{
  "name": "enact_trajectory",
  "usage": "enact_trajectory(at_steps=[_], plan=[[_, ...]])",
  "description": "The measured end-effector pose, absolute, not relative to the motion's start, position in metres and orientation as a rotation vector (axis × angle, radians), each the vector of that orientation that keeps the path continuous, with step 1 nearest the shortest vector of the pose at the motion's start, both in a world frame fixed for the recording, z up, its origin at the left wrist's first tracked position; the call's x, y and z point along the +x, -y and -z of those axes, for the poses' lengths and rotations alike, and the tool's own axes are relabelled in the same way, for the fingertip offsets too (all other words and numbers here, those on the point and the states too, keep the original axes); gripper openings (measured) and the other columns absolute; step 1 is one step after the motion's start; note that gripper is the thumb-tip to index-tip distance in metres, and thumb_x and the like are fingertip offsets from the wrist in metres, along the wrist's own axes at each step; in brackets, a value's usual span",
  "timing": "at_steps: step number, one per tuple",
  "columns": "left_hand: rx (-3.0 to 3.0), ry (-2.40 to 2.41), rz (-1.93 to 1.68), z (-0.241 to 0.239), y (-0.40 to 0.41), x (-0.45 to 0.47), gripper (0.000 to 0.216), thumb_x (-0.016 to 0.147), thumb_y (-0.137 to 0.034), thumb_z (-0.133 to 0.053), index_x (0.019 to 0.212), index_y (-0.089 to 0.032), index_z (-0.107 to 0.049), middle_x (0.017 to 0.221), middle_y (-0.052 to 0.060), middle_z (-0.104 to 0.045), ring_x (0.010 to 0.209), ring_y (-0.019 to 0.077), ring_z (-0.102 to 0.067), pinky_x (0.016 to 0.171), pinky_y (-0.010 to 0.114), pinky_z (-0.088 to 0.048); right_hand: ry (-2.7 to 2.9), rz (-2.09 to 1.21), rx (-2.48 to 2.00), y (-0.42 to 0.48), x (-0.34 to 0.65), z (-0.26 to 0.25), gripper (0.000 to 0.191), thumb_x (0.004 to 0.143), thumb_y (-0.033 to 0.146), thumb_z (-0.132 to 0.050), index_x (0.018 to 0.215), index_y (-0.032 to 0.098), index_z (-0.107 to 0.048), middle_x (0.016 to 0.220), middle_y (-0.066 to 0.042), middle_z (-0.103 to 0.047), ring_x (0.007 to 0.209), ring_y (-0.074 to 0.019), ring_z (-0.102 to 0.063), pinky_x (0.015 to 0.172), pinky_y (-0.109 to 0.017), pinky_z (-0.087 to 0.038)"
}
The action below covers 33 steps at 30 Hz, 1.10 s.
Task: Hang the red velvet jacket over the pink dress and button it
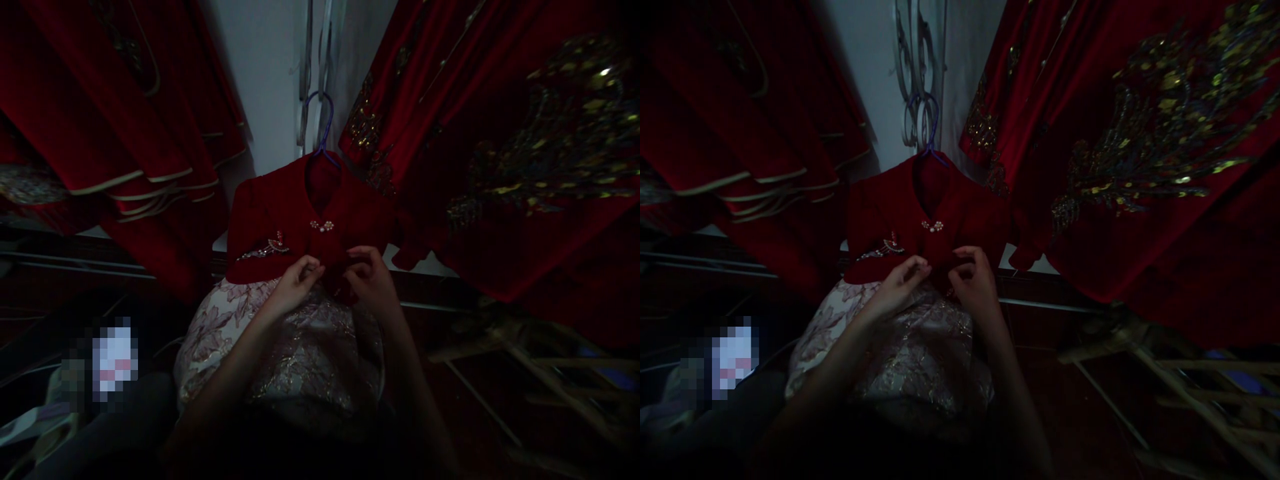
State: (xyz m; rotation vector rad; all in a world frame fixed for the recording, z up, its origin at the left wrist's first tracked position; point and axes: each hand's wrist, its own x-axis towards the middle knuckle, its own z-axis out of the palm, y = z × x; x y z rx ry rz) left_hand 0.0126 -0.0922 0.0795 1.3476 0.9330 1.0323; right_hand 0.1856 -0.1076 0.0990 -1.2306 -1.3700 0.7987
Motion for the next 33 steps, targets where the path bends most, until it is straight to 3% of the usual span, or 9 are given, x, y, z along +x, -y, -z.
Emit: enact_trajectory(at_steps=[5, 8, 12, 16, 20, 27, 33], plan=[[1.359, -0.98, -1.141, -0.082, 0.087, 0.006, 0.024, 0.085, -0.043, -0.054, 0.084, -0.019, -0.052, 0.07, -0.004, -0.051, 0.064, 0.0094, -0.051, 0.061, 0.02, -0.046, 1.643, -0.664, -1.252, 0.116, 0.173, -0.099, 0.029, 0.077, 0.031, -0.065, 0.103, 0.022, -0.057, 0.094, -0.004, -0.061, 0.07, -0.0114, -0.059, 0.056, -0.022, -0.048], [1.457, -1.014, -1.175, -0.082, 0.089, 0.004, 0.027, 0.085, -0.044, -0.054, 0.082, -0.017, -0.058, 0.071, -0.002, -0.056, 0.068, 0.0106, -0.053, 0.063, 0.021, -0.046, 1.714, -0.645, -1.295, 0.118, 0.163, -0.097, 0.037, 0.07, 0.032, -0.072, 0.102, 0.021, -0.057, 0.091, -0.003, -0.061, 0.069, -0.012, -0.057, 0.058, -0.024, -0.048], [1.367, -0.969, -1.109, -0.08, 0.087, 0.002, 0.031, 0.08, -0.048, -0.059, 0.082, -0.016, -0.06, 0.079, 0.002, -0.064, 0.069, 0.0134, -0.06, 0.066, 0.026, -0.051, 1.698, -0.67, -1.338, 0.116, 0.157, -0.095, 0.032, 0.07, 0.031, -0.07, 0.096, 0.021, -0.056, 0.077, 0.001, -0.061, 0.062, -0.0114, -0.057, 0.056, -0.024, -0.047], [1.409, -1.057, -1.305, -0.068, 0.073, -0.01, 0.027, 0.081, -0.042, -0.059, 0.091, -0.017, -0.06, 0.095, 0.006, -0.066, 0.086, 0.0158, -0.063, 0.081, 0.031, -0.052, 1.613, -0.588, -1.347, 0.113, 0.16, -0.095, 0.024, 0.072, 0.03, -0.069, 0.09, 0.021, -0.058, 0.07, 0.002, -0.06, 0.06, -0.0112, -0.057, 0.054, -0.023, -0.046], [1.434, -1.293, -1.664, -0.048, 0.051, -0.031, 0.031, 0.078, -0.034, -0.061, 0.104, -0.019, -0.054, 0.111, 0.007, -0.061, 0.098, 0.0146, -0.06, 0.092, 0.033, -0.049, 1.548, -0.556, -1.314, 0.114, 0.164, -0.098, 0.024, 0.074, 0.035, -0.069, 0.091, 0.021, -0.061, 0.073, 0.0, -0.064, 0.061, -0.0115, -0.058, 0.055, -0.023, -0.049], [1.384, -1.147, -1.567, -0.036, 0.032, -0.046, 0.032, 0.076, -0.033, -0.059, 0.104, -0.018, -0.053, 0.107, 0.008, -0.063, 0.097, 0.0142, -0.062, 0.09, 0.033, -0.05, 1.596, -0.577, -1.291, 0.114, 0.161, -0.1, 0.022, 0.083, 0.039, -0.061, 0.098, 0.023, -0.067, 0.087, -0.003, -0.07, 0.068, -0.0129, -0.064, 0.062, -0.026, -0.052], [1.321, -1.109, -1.456, -0.039, 0.023, -0.047, 0.035, 0.069, -0.031, -0.064, 0.1, -0.015, -0.058, 0.095, 0.008, -0.068, 0.089, 0.015, -0.065, 0.086, 0.034, -0.052, 1.542, -0.628, -1.22, 0.097, 0.141, -0.089, 0.028, 0.078, 0.041, -0.066, 0.098, 0.021, -0.063, 0.086, -0.004, -0.069, 0.069, -0.0128, -0.064, 0.06, -0.024, -0.053]])
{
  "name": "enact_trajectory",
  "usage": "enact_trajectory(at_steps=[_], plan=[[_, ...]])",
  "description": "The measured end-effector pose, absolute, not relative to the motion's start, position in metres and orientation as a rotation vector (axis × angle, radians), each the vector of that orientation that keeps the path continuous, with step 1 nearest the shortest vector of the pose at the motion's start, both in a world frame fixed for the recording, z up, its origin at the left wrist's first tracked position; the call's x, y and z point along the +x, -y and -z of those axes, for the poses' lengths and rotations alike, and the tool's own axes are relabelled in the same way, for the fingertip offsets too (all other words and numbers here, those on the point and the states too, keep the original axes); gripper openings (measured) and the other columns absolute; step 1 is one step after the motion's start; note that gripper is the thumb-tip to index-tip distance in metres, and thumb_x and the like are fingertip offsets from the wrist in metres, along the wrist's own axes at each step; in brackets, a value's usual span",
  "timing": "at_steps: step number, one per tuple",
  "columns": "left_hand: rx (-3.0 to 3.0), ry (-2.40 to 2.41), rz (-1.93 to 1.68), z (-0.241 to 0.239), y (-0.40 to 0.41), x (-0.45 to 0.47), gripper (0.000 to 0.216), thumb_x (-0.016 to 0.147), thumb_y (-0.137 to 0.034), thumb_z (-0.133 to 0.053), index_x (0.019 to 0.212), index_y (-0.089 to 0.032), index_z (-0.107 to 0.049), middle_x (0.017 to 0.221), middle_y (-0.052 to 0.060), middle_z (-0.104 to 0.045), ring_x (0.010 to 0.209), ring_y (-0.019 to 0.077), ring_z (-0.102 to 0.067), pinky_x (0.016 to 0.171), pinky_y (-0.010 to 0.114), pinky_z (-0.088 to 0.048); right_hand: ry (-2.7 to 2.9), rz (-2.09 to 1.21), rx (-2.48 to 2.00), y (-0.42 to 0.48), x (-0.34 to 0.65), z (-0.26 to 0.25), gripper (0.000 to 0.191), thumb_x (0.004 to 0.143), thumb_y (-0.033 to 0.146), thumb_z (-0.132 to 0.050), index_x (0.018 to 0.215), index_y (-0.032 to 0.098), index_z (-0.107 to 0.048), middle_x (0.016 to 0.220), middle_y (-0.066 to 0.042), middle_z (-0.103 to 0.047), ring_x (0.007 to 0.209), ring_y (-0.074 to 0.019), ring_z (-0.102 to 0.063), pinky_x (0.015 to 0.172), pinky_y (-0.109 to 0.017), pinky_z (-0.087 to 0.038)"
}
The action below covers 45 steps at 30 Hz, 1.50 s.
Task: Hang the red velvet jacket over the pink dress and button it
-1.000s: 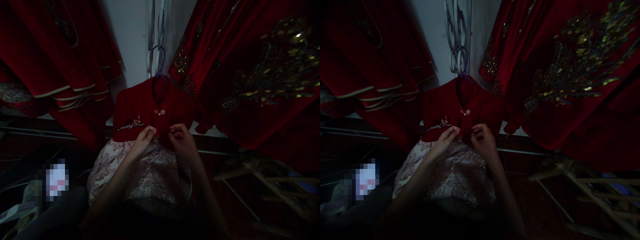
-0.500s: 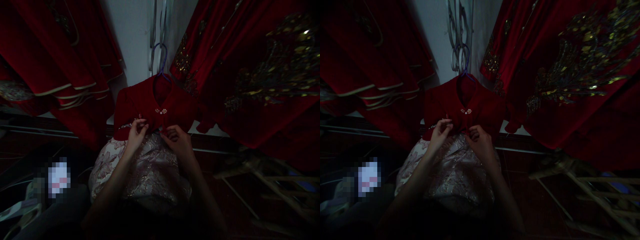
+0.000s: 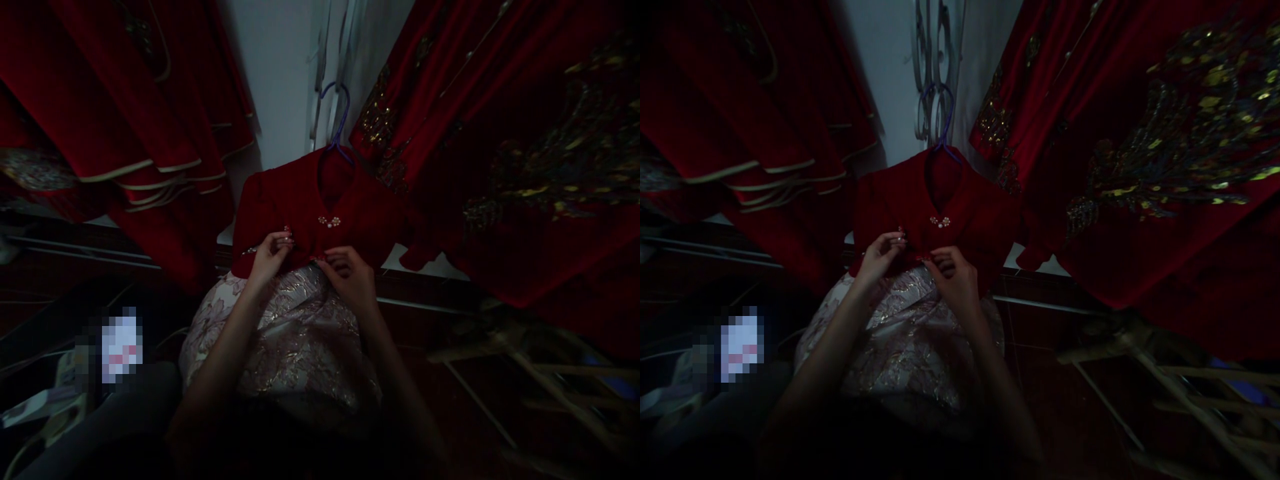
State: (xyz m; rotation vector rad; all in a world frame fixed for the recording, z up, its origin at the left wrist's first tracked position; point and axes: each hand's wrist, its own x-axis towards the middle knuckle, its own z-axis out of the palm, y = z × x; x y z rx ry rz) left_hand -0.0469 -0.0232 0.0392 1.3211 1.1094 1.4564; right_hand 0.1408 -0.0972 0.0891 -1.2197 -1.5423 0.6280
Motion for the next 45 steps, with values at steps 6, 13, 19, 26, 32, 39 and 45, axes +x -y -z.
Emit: enact_trajectory(at_steps=[6, 13, 19, 26, 32, 39, 45], plan=[[1.231, -1.092, -1.473, -0.047, 0.028, -0.048, 0.036, 0.067, -0.033, -0.071, 0.097, -0.013, -0.066, 0.097, 0.009, -0.072, 0.093, 0.0183, -0.068, 0.093, 0.037, -0.051, 1.592, -0.63, -1.12, 0.054, 0.108, -0.073, 0.021, 0.082, 0.034, -0.062, 0.097, 0.02, -0.064, 0.088, -0.003, -0.069, 0.073, -0.0114, -0.064, 0.062, -0.022, -0.053], [1.133, -1.106, -1.562, -0.047, 0.03, -0.044, 0.036, 0.063, -0.032, -0.077, 0.094, -0.013, -0.072, 0.093, 0.008, -0.074, 0.085, 0.0174, -0.069, 0.091, 0.036, -0.053, 1.585, -0.497, -1.137, 0.032, 0.09, -0.065, 0.013, 0.084, 0.027, -0.059, 0.092, 0.019, -0.065, 0.089, -0.003, -0.068, 0.07, -0.0106, -0.061, 0.062, -0.021, -0.052], [1.163, -1.156, -1.619, -0.041, 0.029, -0.043, 0.03, 0.066, -0.029, -0.075, 0.091, -0.012, -0.073, 0.091, 0.009, -0.074, 0.081, 0.0172, -0.07, 0.085, 0.033, -0.055, 1.617, -0.434, -1.111, 0.038, 0.089, -0.064, 0.012, 0.085, 0.026, -0.057, 0.091, 0.019, -0.064, 0.089, -0.003, -0.066, 0.072, -0.0104, -0.059, 0.063, -0.021, -0.052], [1.323, -1.172, -1.596, -0.039, 0.02, -0.05, 0.025, 0.069, -0.03, -0.073, 0.087, -0.012, -0.072, 0.088, 0.008, -0.074, 0.078, 0.0167, -0.069, 0.08, 0.031, -0.055, 1.606, -0.421, -1.158, 0.03, 0.087, -0.062, 0.013, 0.085, 0.027, -0.057, 0.091, 0.019, -0.065, 0.089, -0.003, -0.066, 0.071, -0.0109, -0.06, 0.064, -0.022, -0.053], [1.512, -1.174, -1.576, -0.032, 0.022, -0.051, 0.019, 0.079, -0.028, -0.061, 0.093, -0.016, -0.065, 0.093, 0.006, -0.071, 0.087, 0.0168, -0.066, 0.086, 0.033, -0.052, 1.677, -0.548, -1.089, 0.03, 0.097, -0.064, 0.02, 0.087, 0.025, -0.053, 0.099, 0.02, -0.068, 0.098, -0.004, -0.069, 0.078, -0.0122, -0.065, 0.068, -0.023, -0.056], [1.694, -1.688, -1.458, 0.011, 0.031, -0.062, 0.013, 0.08, -0.017, -0.05, 0.09, -0.018, -0.057, 0.095, 0.009, -0.061, 0.097, 0.0227, -0.057, 0.093, 0.043, -0.045, 1.723, -0.705, -1.225, 0.058, 0.155, -0.05, 0.022, 0.088, 0.031, -0.053, 0.099, 0.022, -0.069, 0.102, -0.003, -0.072, 0.085, -0.0145, -0.069, 0.075, -0.026, -0.056], [1.755, -1.614, -1.204, 0.014, 0.035, -0.065, 0.033, 0.077, -0.023, -0.056, 0.108, -0.016, -0.051, 0.107, 0.011, -0.059, 0.095, 0.0217, -0.059, 0.09, 0.04, -0.048, 1.832, -0.686, -1.364, 0.054, 0.184, -0.041, 0.015, 0.084, 0.026, -0.057, 0.094, 0.02, -0.066, 0.091, -0.003, -0.072, 0.081, -0.0137, -0.067, 0.077, -0.027, -0.052]])
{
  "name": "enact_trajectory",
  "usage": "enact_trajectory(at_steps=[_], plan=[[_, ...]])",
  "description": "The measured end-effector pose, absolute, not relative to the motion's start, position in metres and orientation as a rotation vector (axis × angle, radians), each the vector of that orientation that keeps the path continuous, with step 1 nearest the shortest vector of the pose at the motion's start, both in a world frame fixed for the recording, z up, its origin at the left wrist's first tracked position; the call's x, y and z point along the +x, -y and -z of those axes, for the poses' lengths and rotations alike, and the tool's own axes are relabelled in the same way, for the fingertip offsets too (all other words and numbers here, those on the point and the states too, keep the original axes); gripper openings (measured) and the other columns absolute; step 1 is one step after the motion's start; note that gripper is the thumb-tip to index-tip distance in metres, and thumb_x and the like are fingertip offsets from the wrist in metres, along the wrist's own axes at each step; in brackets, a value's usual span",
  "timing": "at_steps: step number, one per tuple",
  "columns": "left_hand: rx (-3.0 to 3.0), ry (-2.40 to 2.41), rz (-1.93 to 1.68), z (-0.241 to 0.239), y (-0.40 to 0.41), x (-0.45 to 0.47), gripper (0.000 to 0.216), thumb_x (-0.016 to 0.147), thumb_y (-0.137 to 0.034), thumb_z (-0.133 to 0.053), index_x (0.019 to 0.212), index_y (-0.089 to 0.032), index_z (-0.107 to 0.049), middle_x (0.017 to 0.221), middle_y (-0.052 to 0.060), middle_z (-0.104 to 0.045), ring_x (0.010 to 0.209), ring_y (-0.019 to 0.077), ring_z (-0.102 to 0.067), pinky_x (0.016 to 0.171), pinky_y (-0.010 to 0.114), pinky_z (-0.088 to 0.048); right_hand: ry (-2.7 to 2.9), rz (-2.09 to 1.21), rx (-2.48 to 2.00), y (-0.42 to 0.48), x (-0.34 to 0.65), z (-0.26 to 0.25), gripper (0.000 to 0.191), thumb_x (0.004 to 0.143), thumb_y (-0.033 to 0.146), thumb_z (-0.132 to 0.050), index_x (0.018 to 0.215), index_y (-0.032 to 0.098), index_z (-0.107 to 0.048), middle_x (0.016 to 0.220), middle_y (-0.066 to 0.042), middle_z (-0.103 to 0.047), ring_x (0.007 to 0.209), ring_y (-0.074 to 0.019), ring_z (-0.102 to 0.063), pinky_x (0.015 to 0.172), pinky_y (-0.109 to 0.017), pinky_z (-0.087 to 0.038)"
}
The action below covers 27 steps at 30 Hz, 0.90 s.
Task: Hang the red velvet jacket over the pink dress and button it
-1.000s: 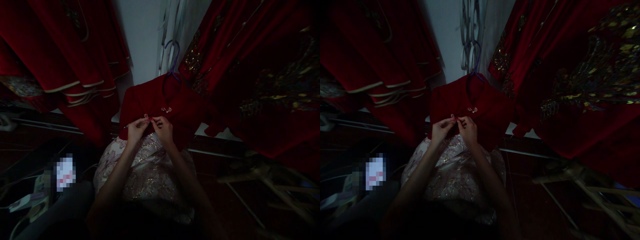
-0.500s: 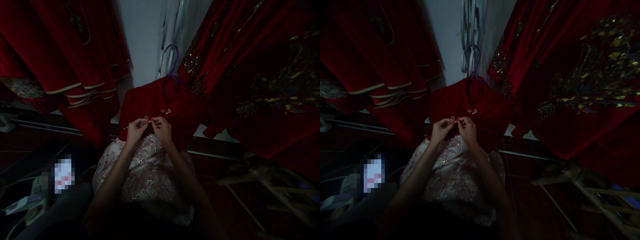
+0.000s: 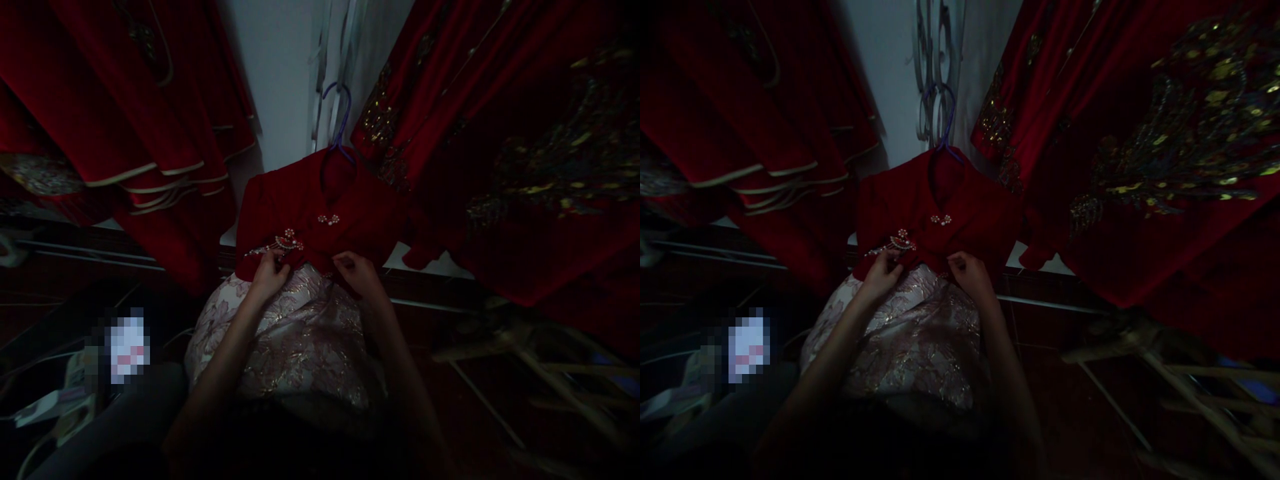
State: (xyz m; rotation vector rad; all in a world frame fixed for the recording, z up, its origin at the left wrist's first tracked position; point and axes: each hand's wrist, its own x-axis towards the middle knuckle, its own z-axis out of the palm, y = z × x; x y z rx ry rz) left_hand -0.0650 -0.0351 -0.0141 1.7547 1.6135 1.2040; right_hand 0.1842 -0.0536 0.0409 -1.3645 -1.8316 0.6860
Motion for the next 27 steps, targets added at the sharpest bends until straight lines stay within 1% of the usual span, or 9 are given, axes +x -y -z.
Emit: enact_trajectory(at_steps=[2, 4, 9, 12, 15, 18, 21, 24, 27], plan=[[1.866, -1.626, -1.098, 0.01, 0.04, -0.062, 0.044, 0.074, -0.027, -0.061, 0.114, -0.016, -0.049, 0.112, 0.012, -0.058, 0.1, 0.0236, -0.059, 0.091, 0.04, -0.047, 1.887, -0.729, -1.406, 0.053, 0.184, -0.037, 0.015, 0.08, 0.027, -0.063, 0.093, 0.019, -0.064, 0.088, -0.003, -0.071, 0.077, -0.0134, -0.065, 0.073, -0.025, -0.051], [1.946, -1.665, -1.032, 0.007, 0.044, -0.059, 0.045, 0.073, -0.028, -0.062, 0.115, -0.016, -0.049, 0.114, 0.013, -0.058, 0.101, 0.0246, -0.059, 0.09, 0.039, -0.047, 1.936, -0.713, -1.44, 0.054, 0.18, -0.033, 0.021, 0.074, 0.028, -0.069, 0.093, 0.02, -0.063, 0.088, -0.002, -0.069, 0.076, -0.0129, -0.063, 0.068, -0.024, -0.049], [1.938, -1.759, -0.946, 0.001, 0.048, -0.061, 0.024, 0.074, -0.026, -0.06, 0.096, -0.021, -0.053, 0.088, 0.004, -0.062, 0.079, 0.0205, -0.061, 0.074, 0.032, -0.046, 1.997, -0.592, -1.508, 0.058, 0.172, -0.028, 0.019, 0.07, 0.023, -0.071, 0.086, 0.02, -0.061, 0.077, 0.001, -0.064, 0.068, -0.011, -0.057, 0.06, -0.021, -0.042], [1.89, -1.818, -1.162, -0.01, 0.053, -0.066, 0.019, 0.07, -0.023, -0.064, 0.087, -0.022, -0.054, 0.082, 0.001, -0.06, 0.072, 0.0188, -0.058, 0.069, 0.03, -0.043, 1.968, -0.632, -1.491, 0.057, 0.174, -0.031, 0.014, 0.072, 0.027, -0.069, 0.083, 0.02, -0.063, 0.071, 0.002, -0.063, 0.063, -0.0107, -0.056, 0.057, -0.021, -0.04], [1.834, -1.856, -1.527, -0.028, 0.063, -0.068, 0.022, 0.071, -0.019, -0.064, 0.09, -0.022, -0.054, 0.09, 0.002, -0.059, 0.079, 0.0187, -0.057, 0.073, 0.03, -0.042, 1.876, -0.661, -1.445, 0.055, 0.181, -0.038, 0.016, 0.074, 0.033, -0.068, 0.082, 0.019, -0.065, 0.069, 0.001, -0.064, 0.062, -0.0119, -0.057, 0.058, -0.022, -0.042], [1.79, -1.826, -1.725, -0.035, 0.071, -0.06, 0.02, 0.075, -0.019, -0.061, 0.094, -0.022, -0.054, 0.095, 0.003, -0.056, 0.084, 0.018, -0.054, 0.076, 0.029, -0.042, 1.742, -0.576, -1.424, 0.052, 0.19, -0.045, 0.021, 0.074, 0.037, -0.067, 0.083, 0.019, -0.066, 0.072, -0.001, -0.066, 0.062, -0.0124, -0.057, 0.058, -0.023, -0.043], [1.825, -1.677, -1.697, -0.014, 0.071, -0.041, 0.018, 0.076, -0.015, -0.059, 0.092, -0.021, -0.053, 0.093, 0.003, -0.054, 0.086, 0.0178, -0.053, 0.077, 0.029, -0.043, 1.638, -0.478, -1.447, 0.05, 0.195, -0.049, 0.023, 0.075, 0.039, -0.066, 0.084, 0.018, -0.067, 0.074, -0.003, -0.067, 0.059, -0.0125, -0.055, 0.058, -0.024, -0.043], [1.904, -1.561, -1.509, 0.023, 0.066, -0.023, 0.022, 0.074, -0.012, -0.057, 0.094, -0.02, -0.052, 0.094, 0.004, -0.054, 0.087, 0.0183, -0.054, 0.078, 0.03, -0.045, 1.592, -0.461, -1.457, 0.05, 0.199, -0.049, 0.023, 0.075, 0.039, -0.064, 0.084, 0.017, -0.067, 0.079, -0.005, -0.069, 0.061, -0.0137, -0.058, 0.061, -0.027, -0.045], [1.857, -1.547, -1.549, 0.047, 0.063, -0.018, 0.025, 0.074, -0.014, -0.057, 0.098, -0.019, -0.054, 0.097, 0.005, -0.055, 0.087, 0.018, -0.055, 0.077, 0.03, -0.046, 1.564, -0.522, -1.445, 0.049, 0.203, -0.049, 0.025, 0.075, 0.04, -0.065, 0.085, 0.017, -0.065, 0.081, -0.006, -0.07, 0.062, -0.0149, -0.061, 0.062, -0.028, -0.047]])
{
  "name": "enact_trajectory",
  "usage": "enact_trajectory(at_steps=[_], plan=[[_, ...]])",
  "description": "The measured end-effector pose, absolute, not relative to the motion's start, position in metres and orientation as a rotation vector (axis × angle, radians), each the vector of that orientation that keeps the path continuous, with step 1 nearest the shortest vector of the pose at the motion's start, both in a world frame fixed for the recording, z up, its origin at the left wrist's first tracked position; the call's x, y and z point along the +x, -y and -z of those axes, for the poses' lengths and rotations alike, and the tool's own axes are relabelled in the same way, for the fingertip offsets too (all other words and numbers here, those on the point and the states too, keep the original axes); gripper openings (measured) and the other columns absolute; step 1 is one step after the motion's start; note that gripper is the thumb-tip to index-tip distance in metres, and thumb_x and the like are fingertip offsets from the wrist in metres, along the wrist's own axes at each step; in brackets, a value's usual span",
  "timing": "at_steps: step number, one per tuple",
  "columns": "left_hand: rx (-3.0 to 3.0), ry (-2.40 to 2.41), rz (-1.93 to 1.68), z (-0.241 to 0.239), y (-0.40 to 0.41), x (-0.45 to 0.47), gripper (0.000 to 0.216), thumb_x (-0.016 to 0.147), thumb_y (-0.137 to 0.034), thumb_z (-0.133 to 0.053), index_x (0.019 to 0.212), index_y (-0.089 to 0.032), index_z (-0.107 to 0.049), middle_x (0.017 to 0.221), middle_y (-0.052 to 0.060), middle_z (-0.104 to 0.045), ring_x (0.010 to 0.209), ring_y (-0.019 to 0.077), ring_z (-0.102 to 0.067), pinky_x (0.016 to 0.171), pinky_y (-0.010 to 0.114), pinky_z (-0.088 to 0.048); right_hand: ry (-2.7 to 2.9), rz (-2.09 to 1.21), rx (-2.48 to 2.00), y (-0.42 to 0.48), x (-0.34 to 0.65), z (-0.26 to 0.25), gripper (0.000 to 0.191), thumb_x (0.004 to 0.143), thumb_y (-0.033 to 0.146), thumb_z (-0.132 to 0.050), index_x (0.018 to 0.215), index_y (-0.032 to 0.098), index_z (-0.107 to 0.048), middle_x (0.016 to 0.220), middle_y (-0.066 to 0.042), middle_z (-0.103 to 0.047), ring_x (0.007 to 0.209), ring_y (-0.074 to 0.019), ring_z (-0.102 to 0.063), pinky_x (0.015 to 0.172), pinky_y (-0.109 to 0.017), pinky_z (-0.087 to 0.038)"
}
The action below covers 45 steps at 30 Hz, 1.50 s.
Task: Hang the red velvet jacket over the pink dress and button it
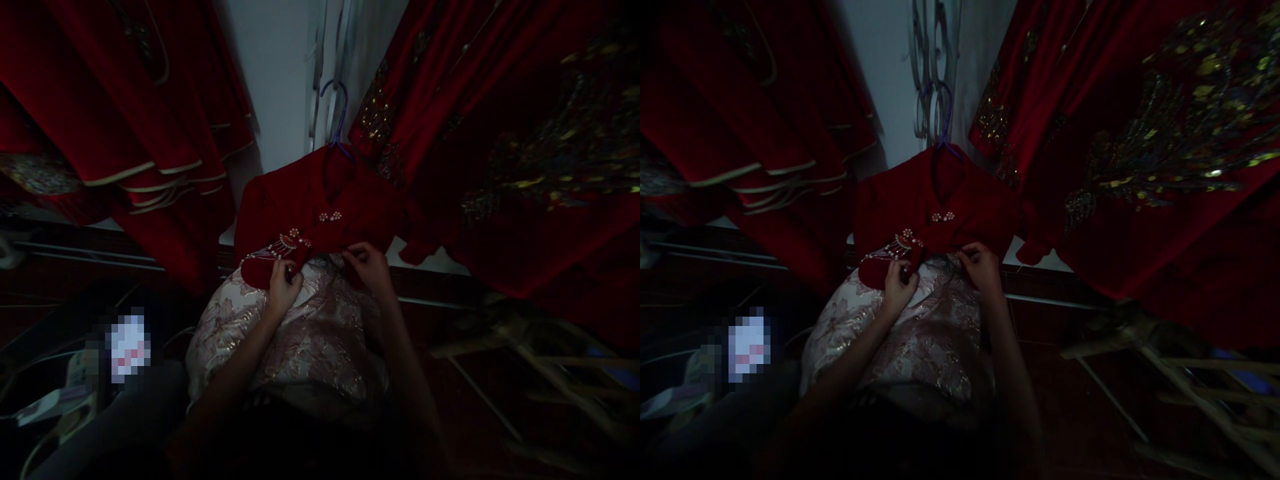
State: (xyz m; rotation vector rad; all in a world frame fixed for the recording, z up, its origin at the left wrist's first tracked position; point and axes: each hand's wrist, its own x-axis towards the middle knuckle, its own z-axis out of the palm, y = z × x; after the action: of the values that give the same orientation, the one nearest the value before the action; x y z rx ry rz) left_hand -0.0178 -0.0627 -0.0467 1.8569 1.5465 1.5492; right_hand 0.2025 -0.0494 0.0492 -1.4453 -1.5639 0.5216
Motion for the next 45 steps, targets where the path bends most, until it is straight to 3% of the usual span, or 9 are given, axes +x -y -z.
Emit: enact_trajectory(at_steps=[9, 16, 23, 30, 34, 39, 45], plan=[[1.787, -1.491, -1.709, 0.045, 0.068, -0.024, 0.022, 0.084, -0.022, -0.056, 0.105, -0.019, -0.061, 0.1, 0.006, -0.057, 0.079, 0.0131, -0.056, 0.073, 0.027, -0.048, 1.602, -1.063, -1.228, 0.069, 0.198, -0.077, 0.028, 0.074, 0.039, -0.067, 0.09, 0.017, -0.064, 0.083, -0.005, -0.07, 0.066, -0.013, -0.062, 0.056, -0.024, -0.048], [1.765, -1.544, -1.73, 0.042, 0.068, -0.024, 0.016, 0.085, -0.025, -0.057, 0.1, -0.019, -0.061, 0.095, 0.006, -0.056, 0.082, 0.0138, -0.056, 0.074, 0.027, -0.048, 1.716, -1.426, -1.135, 0.078, 0.167, -0.072, 0.029, 0.076, 0.04, -0.065, 0.095, 0.018, -0.061, 0.08, 0.0, -0.066, 0.05, -0.0071, -0.055, 0.038, -0.017, -0.037], [1.732, -1.509, -1.676, 0.046, 0.068, -0.024, 0.014, 0.081, -0.026, -0.06, 0.092, -0.019, -0.054, 0.084, 0.001, -0.055, 0.071, 0.0114, -0.054, 0.068, 0.024, -0.046, 1.439, -1.237, -1.11, 0.059, 0.106, -0.016, 0.021, 0.077, 0.034, -0.06, 0.092, 0.02, -0.055, 0.074, 0.002, -0.061, 0.053, -0.0081, -0.056, 0.048, -0.02, -0.045], [1.555, -1.362, -1.612, 0.05, 0.064, -0.023, 0.043, 0.079, -0.028, -0.063, 0.116, -0.021, -0.043, 0.09, 0.001, -0.059, 0.071, 0.0108, -0.058, 0.066, 0.023, -0.048, 1.09, -1.091, -1.09, 0.058, 0.076, 0.015, 0.02, 0.084, 0.036, -0.051, 0.097, 0.023, -0.044, 0.065, 0.004, -0.053, 0.049, -0.0095, -0.049, 0.046, -0.021, -0.043], [1.669, -1.377, -1.585, 0.049, 0.065, -0.024, 0.033, 0.081, -0.028, -0.06, 0.111, -0.02, -0.049, 0.086, 0.001, -0.059, 0.069, 0.0108, -0.055, 0.067, 0.024, -0.047, 1.09, -1.065, -1.071, 0.063, 0.075, 0.017, 0.02, 0.086, 0.037, -0.049, 0.098, 0.024, -0.041, 0.066, 0.004, -0.051, 0.048, -0.0094, -0.048, 0.047, -0.022, -0.043], [1.647, -1.418, -1.597, 0.046, 0.069, -0.024, 0.016, 0.082, -0.029, -0.059, 0.094, -0.02, -0.054, 0.078, 0.0, -0.058, 0.069, 0.0113, -0.056, 0.066, 0.023, -0.045, 1.13, -1.011, -1.05, 0.065, 0.075, 0.025, 0.021, 0.086, 0.04, -0.05, 0.096, 0.023, -0.045, 0.074, 0.001, -0.056, 0.062, -0.0117, -0.056, 0.057, -0.023, -0.048], [1.573, -1.424, -1.597, 0.046, 0.068, -0.024, 0.016, 0.082, -0.031, -0.059, 0.092, -0.019, -0.055, 0.075, -0.001, -0.059, 0.066, 0.0105, -0.056, 0.065, 0.022, -0.045, 1.155, -0.922, -1.074, 0.065, 0.075, 0.032, 0.02, 0.086, 0.038, -0.05, 0.096, 0.021, -0.047, 0.088, -0.004, -0.06, 0.079, -0.0139, -0.061, 0.069, -0.025, -0.051]])
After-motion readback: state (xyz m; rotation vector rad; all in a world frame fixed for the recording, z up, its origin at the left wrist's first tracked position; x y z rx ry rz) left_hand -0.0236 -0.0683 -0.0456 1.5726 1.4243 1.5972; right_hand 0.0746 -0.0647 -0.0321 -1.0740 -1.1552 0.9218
